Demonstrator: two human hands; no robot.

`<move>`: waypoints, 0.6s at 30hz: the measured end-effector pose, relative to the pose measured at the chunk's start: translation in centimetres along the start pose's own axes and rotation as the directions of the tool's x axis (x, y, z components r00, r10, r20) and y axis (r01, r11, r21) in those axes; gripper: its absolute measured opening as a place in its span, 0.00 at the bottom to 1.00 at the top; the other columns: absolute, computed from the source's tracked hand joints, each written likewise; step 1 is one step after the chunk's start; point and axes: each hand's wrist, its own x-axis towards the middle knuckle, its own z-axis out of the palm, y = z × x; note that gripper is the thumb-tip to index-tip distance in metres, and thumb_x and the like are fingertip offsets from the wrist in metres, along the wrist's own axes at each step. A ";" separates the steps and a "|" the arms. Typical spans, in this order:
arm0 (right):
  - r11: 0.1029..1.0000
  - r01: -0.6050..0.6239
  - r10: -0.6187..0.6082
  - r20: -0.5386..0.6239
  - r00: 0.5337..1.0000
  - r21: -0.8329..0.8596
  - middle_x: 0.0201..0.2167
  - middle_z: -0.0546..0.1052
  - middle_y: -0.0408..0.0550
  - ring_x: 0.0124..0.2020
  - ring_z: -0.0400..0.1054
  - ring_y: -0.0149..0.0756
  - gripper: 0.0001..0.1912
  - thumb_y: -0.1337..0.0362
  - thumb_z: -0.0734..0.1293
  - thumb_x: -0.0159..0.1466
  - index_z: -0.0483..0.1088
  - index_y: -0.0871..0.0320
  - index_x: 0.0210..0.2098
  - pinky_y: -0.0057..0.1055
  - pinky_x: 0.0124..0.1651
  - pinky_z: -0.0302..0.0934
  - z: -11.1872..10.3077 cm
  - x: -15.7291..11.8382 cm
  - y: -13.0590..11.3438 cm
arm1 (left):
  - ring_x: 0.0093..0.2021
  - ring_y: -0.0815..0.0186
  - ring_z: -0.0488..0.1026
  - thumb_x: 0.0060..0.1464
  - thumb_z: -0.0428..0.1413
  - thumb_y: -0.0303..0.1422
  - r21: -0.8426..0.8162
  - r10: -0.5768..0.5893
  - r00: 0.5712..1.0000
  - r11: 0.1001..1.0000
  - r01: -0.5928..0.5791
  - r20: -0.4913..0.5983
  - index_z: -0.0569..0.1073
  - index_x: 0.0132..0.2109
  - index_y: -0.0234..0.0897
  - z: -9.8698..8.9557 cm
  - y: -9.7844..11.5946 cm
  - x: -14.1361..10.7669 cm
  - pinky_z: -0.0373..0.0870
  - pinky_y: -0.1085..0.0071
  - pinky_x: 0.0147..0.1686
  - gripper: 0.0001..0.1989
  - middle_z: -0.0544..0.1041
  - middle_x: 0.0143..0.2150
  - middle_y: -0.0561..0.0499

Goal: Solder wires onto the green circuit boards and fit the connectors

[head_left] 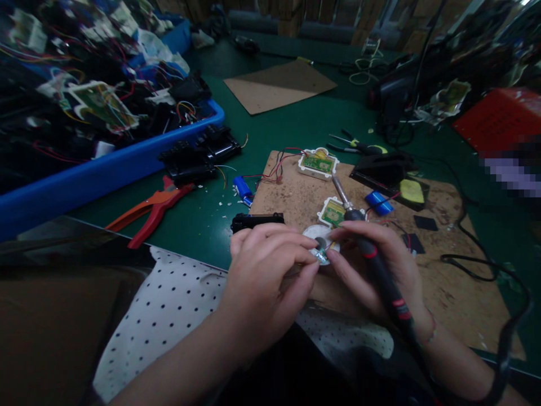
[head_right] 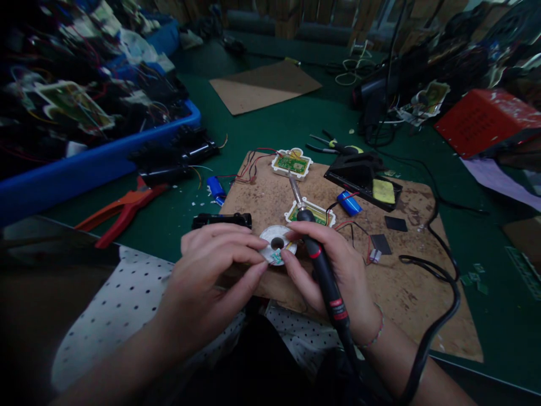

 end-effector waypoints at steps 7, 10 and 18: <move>1.000 0.012 -0.012 0.000 1.000 -0.010 0.45 0.78 0.44 0.44 0.74 0.34 0.29 0.72 0.74 0.57 0.67 0.51 0.56 0.35 0.50 0.68 -0.1 -0.2 0.1 | 0.50 0.59 0.77 0.59 0.59 0.27 -0.046 -0.008 0.998 0.999 0.011 0.065 0.74 0.36 0.41 1.0 -0.1 -0.1 0.59 0.54 0.50 0.04 0.84 0.45 0.56; 1.000 0.004 -0.004 -0.005 1.000 -0.016 0.45 0.79 0.44 0.43 0.74 0.35 0.30 0.72 0.74 0.57 0.67 0.50 0.57 0.36 0.49 0.68 0.0 -0.3 0.1 | 0.49 0.59 0.77 0.58 0.59 0.26 -0.047 -0.013 0.999 0.999 0.015 0.040 0.73 0.36 0.41 1.3 -0.3 -0.2 0.58 0.54 0.50 0.05 0.84 0.44 0.56; 0.993 0.012 0.026 -0.323 0.946 0.117 0.36 0.80 0.45 0.36 0.76 0.38 0.18 0.64 0.69 0.66 0.70 0.51 0.55 0.41 0.45 0.70 -0.5 -0.5 0.3 | 0.49 0.61 0.78 0.55 0.61 0.24 -0.108 -0.052 0.999 0.993 0.053 0.014 0.73 0.35 0.41 1.6 -0.4 -0.2 0.60 0.55 0.51 0.07 0.84 0.44 0.59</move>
